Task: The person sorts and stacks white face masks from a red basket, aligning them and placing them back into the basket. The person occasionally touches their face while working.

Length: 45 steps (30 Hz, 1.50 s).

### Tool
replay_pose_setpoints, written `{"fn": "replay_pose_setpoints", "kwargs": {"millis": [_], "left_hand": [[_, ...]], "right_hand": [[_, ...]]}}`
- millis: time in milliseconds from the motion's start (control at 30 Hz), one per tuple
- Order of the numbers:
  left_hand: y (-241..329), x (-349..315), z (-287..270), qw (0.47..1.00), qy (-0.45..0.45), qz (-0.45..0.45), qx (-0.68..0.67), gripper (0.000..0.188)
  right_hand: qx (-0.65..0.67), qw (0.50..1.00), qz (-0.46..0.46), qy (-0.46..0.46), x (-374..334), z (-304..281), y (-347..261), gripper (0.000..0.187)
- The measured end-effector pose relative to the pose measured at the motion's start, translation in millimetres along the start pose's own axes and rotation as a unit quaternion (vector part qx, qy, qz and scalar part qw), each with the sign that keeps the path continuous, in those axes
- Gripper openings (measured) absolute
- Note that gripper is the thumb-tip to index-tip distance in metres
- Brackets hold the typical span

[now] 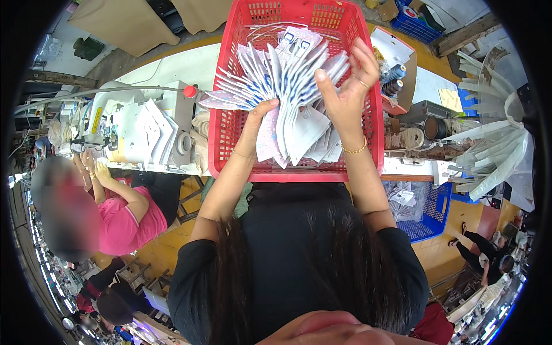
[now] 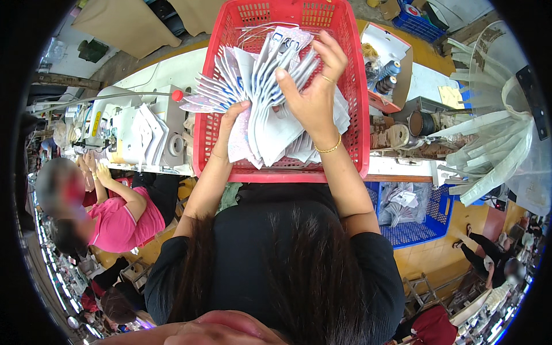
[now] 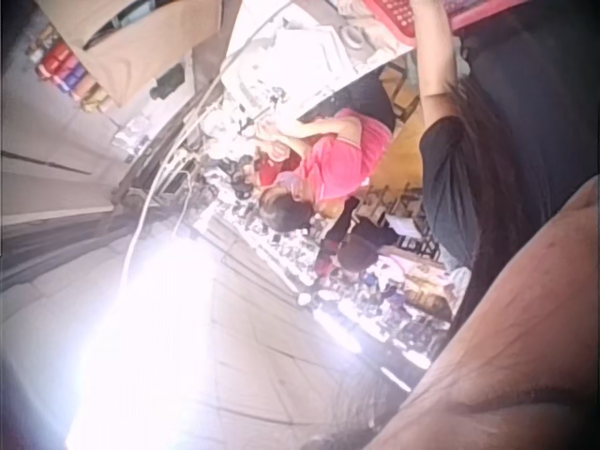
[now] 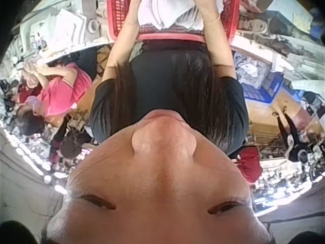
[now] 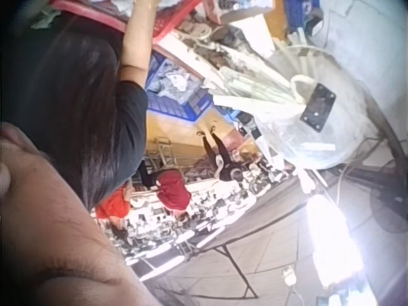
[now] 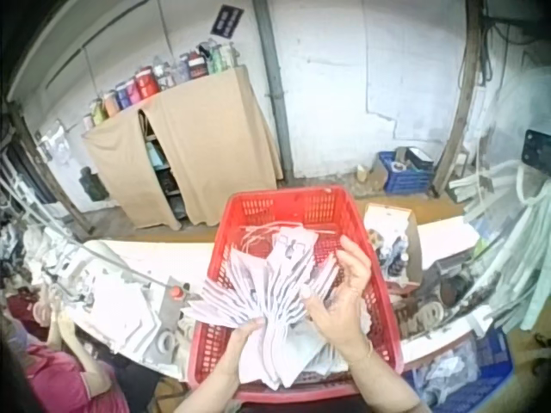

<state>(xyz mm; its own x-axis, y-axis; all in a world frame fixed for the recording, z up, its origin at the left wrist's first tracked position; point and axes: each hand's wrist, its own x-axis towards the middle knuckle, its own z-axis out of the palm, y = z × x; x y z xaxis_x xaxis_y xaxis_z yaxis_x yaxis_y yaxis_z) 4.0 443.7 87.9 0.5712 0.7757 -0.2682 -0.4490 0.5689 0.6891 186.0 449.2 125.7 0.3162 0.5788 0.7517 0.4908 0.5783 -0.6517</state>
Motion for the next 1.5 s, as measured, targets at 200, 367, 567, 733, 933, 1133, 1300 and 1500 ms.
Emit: {"fn": "replay_pose_setpoints", "kwargs": {"millis": [200, 367, 567, 733, 933, 1133, 1300, 1500], "left_hand": [[-3, 3, -4, 0.997, 0.025, 0.061, -0.027, 0.048], [-13, 9, -18, 0.993, 0.09, 0.08, 0.001, 0.044], [-19, 12, -26, 0.985, 0.107, 0.131, 0.015, 0.038], [-20, 11, -22, 0.978, 0.126, 0.166, 0.009, 0.02], [-18, 11, -27, 0.981, 0.12, 0.15, 0.005, 0.027], [-18, 10, -22, 0.981, 0.128, 0.148, 0.018, 0.025], [-19, 12, -24, 0.985, 0.116, 0.121, -0.04, 0.023], [-7, 11, -27, 0.99, 0.085, 0.085, -0.07, 0.03]], "right_hand": [[0.071, 0.896, 0.369, -0.237, -36, -10, 7, 0.038], [0.149, 0.887, 0.373, -0.228, -62, 3, 7, 0.035], [0.263, 0.827, 0.442, -0.225, -63, -3, 13, 0.033], [0.285, 0.815, 0.449, -0.23, -63, -3, 13, 0.031], [0.306, 0.798, 0.459, -0.243, -59, -4, 13, 0.031], [0.162, 0.854, 0.434, -0.238, -58, 4, 2, 0.03], [-0.032, 0.914, 0.32, -0.248, -55, 14, -7, 0.026], [-0.127, 0.929, 0.175, -0.301, -42, 12, -10, 0.02]]}}
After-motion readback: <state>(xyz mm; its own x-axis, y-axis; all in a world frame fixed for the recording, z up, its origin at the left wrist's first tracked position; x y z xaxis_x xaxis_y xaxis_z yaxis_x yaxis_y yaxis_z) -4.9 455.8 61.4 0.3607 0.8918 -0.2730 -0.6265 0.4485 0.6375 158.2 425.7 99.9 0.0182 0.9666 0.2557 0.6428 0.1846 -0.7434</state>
